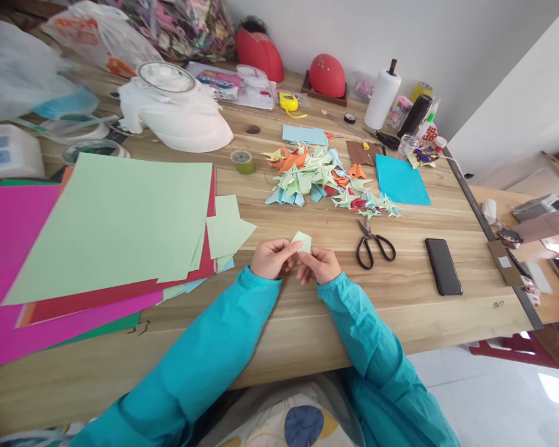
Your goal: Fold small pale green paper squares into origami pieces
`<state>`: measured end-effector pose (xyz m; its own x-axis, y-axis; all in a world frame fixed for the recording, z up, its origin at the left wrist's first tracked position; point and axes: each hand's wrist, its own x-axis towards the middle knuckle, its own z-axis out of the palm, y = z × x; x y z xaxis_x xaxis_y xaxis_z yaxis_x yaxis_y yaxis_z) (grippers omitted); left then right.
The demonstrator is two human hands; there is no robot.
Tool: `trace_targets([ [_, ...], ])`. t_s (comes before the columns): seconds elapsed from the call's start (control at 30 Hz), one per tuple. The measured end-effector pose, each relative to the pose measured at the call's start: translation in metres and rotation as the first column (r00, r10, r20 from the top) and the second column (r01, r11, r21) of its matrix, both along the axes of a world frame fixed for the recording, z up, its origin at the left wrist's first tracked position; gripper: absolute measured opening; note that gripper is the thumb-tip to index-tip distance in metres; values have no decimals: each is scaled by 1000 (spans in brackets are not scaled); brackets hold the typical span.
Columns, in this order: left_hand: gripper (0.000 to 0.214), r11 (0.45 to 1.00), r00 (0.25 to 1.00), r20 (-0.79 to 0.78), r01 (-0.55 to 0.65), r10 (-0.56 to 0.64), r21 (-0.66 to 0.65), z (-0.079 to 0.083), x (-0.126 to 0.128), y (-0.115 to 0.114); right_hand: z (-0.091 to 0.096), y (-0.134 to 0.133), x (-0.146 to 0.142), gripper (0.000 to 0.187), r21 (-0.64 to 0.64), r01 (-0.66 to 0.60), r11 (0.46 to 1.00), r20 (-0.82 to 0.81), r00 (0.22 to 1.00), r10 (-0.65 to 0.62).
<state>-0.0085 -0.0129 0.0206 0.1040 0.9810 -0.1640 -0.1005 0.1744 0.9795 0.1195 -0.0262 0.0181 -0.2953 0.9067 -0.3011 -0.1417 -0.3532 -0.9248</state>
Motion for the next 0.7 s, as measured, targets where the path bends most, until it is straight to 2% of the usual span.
trace_targets([
  [0.17,38,999,999,8,47,-47,-6,4,-1,0,2,-1,1,41,19,6,1000,18,1000,-7],
  [0.3,40,998,997,35,61,-62,23,-1,-2,1,1,0,3,40,18,-19,1000,27,999,19],
  [0.5,45,997,991,121,67,-62,-34,-9,-1,3,1,1,4,41,2,-19,1000,-8,1000,19],
  [0.7,46,999,996,81,30,-28,-28,-3,0,2,0,0,2,42,-22,-31,999,-22,999,31],
])
